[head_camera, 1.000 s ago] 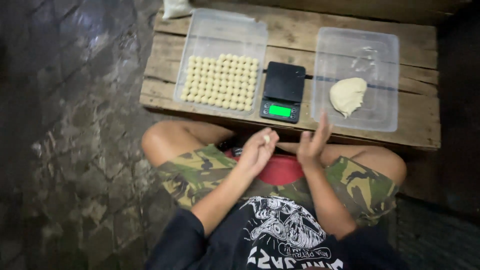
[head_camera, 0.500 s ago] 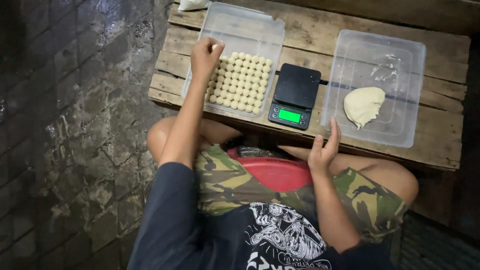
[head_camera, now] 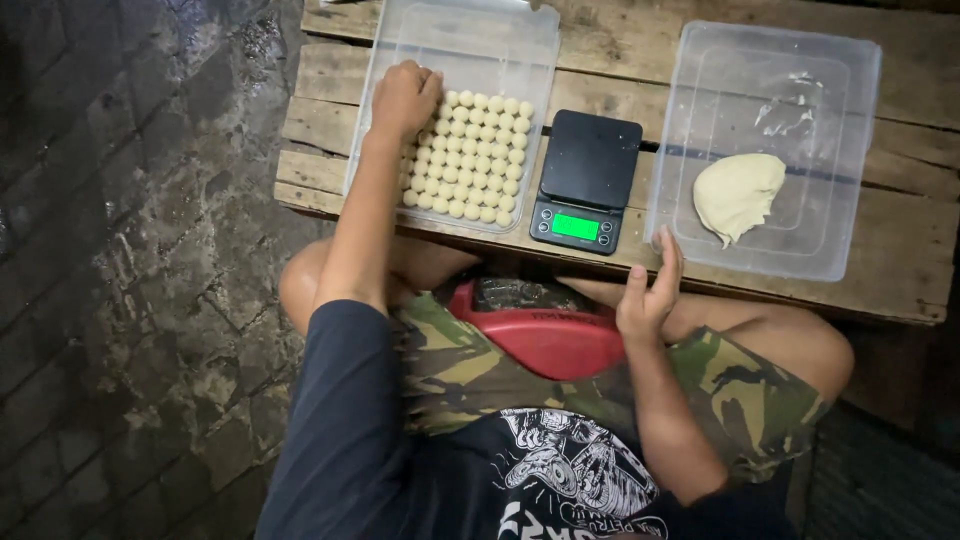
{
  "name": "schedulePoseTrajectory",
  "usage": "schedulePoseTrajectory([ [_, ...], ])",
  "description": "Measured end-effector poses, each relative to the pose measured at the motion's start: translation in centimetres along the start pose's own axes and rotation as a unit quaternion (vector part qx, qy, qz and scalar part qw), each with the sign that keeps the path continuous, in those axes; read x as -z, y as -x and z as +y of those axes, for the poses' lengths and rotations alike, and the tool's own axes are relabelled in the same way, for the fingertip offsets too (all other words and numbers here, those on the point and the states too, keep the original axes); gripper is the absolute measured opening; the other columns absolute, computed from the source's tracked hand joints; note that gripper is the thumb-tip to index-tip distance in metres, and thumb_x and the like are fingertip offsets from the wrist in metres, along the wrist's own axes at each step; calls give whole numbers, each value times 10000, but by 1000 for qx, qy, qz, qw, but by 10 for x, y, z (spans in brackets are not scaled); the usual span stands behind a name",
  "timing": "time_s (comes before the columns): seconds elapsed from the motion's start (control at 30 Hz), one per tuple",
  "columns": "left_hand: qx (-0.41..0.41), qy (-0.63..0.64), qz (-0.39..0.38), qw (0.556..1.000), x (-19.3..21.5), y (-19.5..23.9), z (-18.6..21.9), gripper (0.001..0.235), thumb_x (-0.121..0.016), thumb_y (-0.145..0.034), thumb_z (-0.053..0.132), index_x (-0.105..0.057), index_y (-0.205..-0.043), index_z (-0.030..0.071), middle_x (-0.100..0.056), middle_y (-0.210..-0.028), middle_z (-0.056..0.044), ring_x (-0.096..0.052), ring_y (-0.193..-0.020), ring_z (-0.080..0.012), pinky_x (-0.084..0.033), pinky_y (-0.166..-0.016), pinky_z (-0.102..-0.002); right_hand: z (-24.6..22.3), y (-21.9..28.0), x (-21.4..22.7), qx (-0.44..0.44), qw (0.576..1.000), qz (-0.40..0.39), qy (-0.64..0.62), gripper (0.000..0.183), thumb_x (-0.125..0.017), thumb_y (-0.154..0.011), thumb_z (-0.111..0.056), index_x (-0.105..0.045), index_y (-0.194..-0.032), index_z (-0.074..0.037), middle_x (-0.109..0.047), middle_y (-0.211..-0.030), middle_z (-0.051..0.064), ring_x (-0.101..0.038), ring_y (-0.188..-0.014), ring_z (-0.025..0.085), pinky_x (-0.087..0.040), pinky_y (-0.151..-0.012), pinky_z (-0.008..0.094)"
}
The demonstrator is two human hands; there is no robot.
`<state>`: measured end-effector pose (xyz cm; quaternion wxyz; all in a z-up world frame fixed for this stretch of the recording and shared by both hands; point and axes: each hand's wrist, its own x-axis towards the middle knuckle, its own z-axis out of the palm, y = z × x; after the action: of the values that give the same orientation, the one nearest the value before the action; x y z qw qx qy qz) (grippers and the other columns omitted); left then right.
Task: The person portions dough into small balls, weighs each piece on a digital scale, and places them into a plastic container. The person repeats this process multiple times, ensuring each ball is uniform in size.
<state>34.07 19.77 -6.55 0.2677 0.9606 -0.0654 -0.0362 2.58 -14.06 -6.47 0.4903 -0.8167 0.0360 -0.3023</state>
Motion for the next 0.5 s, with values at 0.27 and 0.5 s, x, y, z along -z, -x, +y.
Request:
schedulePoseTrajectory([
  [0.27, -109, 12, -26, 994, 26, 33, 29, 276, -285, -922, 201, -426, -689, 161, -528, -673, -13, -490, -684, -191, -379, -973, -440, 5, 3, 0, -5, 1000, -5, 8, 539, -477, -1129, -333, -431, -1509, 46, -502, -1494, 239, -528, -1369, 367, -442, -1174, 471],
  [0.5, -152, -117, -27, 981, -18, 51, 35, 573, -360, -1075, 274, -320, -1584, 14, -361, -1619, -219, -281, -1513, -346, -142, -1184, -669, 24, -20, 43, 37, 983, 31, 175, 438, -615, -1070, -87, -493, -1456, 82, -532, -1477, 261, -506, -1378, 433, -377, -1200, 548],
])
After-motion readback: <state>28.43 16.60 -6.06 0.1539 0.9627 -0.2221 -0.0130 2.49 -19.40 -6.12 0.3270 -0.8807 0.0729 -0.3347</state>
